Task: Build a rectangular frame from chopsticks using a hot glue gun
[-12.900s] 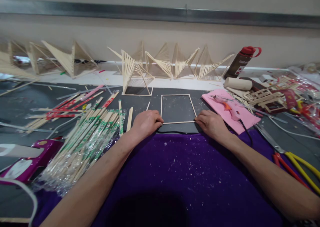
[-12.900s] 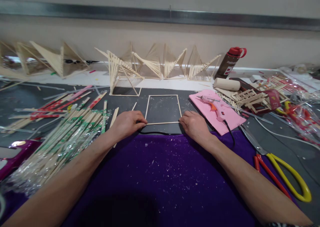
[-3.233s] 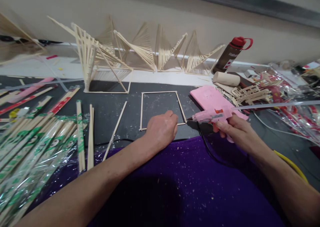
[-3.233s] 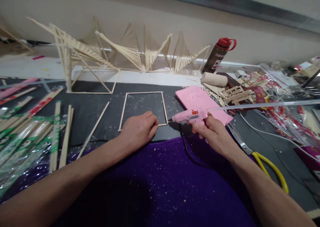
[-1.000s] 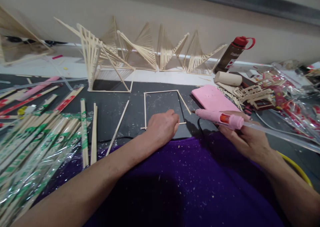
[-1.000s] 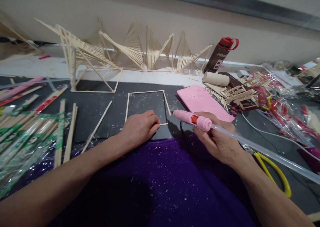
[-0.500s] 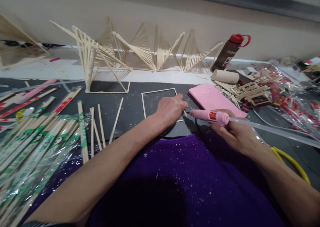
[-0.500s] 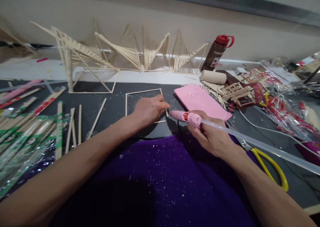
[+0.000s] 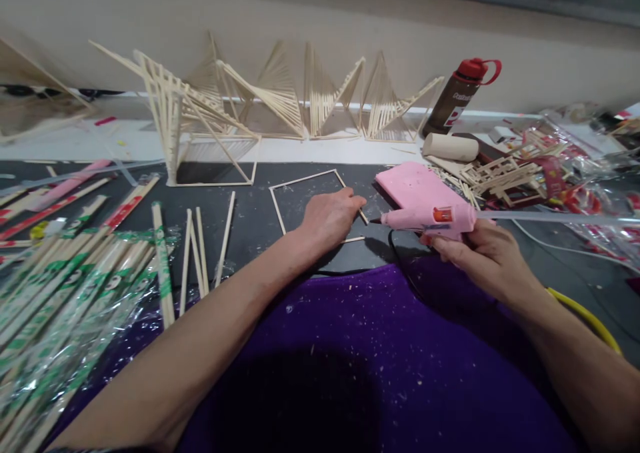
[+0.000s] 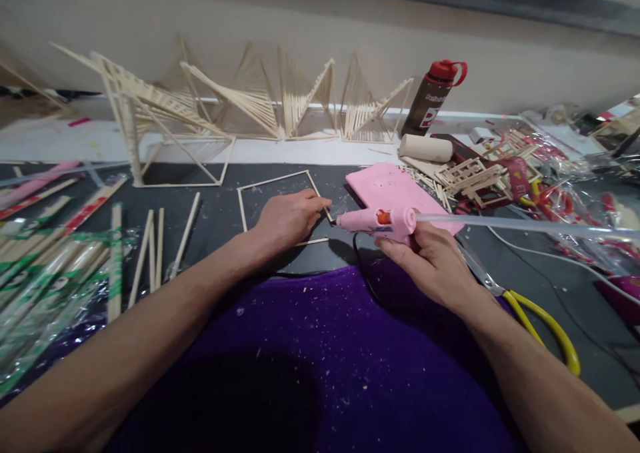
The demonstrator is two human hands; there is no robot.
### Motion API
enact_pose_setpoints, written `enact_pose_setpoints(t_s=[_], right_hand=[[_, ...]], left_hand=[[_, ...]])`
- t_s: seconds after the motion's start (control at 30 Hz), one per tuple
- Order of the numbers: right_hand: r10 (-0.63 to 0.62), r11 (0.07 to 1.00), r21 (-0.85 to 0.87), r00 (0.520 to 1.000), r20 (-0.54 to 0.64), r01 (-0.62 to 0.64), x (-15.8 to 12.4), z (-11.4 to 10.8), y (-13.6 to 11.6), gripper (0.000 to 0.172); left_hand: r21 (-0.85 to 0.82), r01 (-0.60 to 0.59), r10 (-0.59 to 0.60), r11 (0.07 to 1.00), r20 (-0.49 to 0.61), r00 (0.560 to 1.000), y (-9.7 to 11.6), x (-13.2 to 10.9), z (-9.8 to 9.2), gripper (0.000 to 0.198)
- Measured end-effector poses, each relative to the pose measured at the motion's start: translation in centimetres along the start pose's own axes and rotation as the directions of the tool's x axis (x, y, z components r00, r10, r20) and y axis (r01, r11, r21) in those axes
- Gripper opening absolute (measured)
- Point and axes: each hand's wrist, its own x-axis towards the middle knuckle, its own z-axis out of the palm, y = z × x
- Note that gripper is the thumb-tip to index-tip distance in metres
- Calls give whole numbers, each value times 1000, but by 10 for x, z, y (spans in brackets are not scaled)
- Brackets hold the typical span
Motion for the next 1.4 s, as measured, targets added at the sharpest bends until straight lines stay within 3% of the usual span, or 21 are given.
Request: enact_pose_setpoints(t_s=[0.17,0.33,0.57,0.9,1.17,1.4], right_hand=[[72,997,6,997,34,-72,3,2,2,42],[90,996,19,992,88,-92,4,6,1,42],[173,974,122,973,154,-193,5,10,2,42],[196,936,248,954,225,-251,7,11,2,36],[189,942,233,956,224,-241,7,19,13,37],[193,948,205,953,235,-242,7,17,8,35]], left_hand=[[-11,43,-43,999,75,996,7,-25,-13,23],[-89,25,-14,996,126,992,9,-42,-11,19],[-84,22,-16,996,71,997,9,-45,-4,21],[-52,66,-64,996,37,997,15,-49,-4,21],[-51,58,-57,997,23,998,15,-49,-3,21],[-57,52,-51,997,21,998,14,-50,-2,21]])
